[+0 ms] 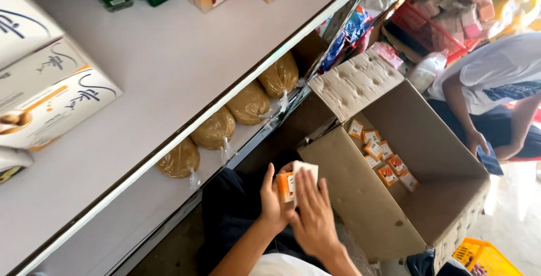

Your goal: The person wipes soap boxes with a cloth and places them into a cardboard box while sitting in a grocery store aisle.

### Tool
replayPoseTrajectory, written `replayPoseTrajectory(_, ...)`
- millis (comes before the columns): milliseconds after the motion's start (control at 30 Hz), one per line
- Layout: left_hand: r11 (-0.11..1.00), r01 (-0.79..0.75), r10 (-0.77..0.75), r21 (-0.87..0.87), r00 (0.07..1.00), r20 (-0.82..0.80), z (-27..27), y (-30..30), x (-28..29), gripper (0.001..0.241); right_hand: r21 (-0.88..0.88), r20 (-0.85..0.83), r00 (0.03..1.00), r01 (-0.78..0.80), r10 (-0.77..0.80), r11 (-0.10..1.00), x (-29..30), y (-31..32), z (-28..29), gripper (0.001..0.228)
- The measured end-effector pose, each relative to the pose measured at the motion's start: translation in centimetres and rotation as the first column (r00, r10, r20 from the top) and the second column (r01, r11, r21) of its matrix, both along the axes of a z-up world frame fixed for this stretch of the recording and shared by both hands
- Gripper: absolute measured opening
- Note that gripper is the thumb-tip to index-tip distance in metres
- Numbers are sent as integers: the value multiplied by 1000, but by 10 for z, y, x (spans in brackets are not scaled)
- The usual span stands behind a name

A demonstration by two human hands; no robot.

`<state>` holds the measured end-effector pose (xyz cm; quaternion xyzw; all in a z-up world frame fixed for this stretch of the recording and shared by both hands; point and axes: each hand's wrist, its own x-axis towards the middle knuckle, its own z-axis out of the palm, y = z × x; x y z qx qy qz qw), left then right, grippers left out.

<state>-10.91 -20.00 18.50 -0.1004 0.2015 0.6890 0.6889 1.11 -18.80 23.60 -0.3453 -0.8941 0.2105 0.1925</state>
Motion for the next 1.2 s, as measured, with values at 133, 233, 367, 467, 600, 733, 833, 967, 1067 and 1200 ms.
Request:
replayPoseTrajectory(133,998,61,-60,6,996,-72,-3,3,8,64,38,18,1000,16,-17,999,-8,-2,5,94)
replayPoseTrajectory(233,994,70,-61,78,991,-116,28,10,-6,56,74,-89,980,-169,176,983,-8,-11,21,90)
replayPoseTrajectory(367,992,107,-88,61,962,-257,28,12,-4,62,75,-39,999,40,-37,996,-5,8,13,87)
replayPoseTrajectory(467,986,123,-84,114,950,-300,24,16,0,60,86,-132,991,22,-11,996,-10,-4,19,90)
replayPoseTrajectory(600,978,143,-90,153,946,-310,52,19,-7,58,119,-172,985,14,7,993,-6,8,24,86)
replayPoseTrajectory(733,975,150,-91,163,943,-320,41,23,0,68,99,-216,976,-19,40,995,-2,-3,19,96)
replayPoseTrajectory(833,962,161,-90,219,949,-301,45,23,-4,70,234,-167,976,-96,137,968,16,4,-7,89)
replayPoseTrajectory(967,964,183,-66,193,869,-491,53,19,-4,66,59,-211,973,112,-98,992,7,17,35,81)
replayPoseTrajectory(1067,932,292,-68,214,722,-688,59,18,-11,87,108,-209,969,-108,129,988,8,10,43,81)
replayPoseTrajectory(1200,885,442,9,148,301,-954,80,14,-26,108,59,-282,959,-28,44,998,11,33,66,44)
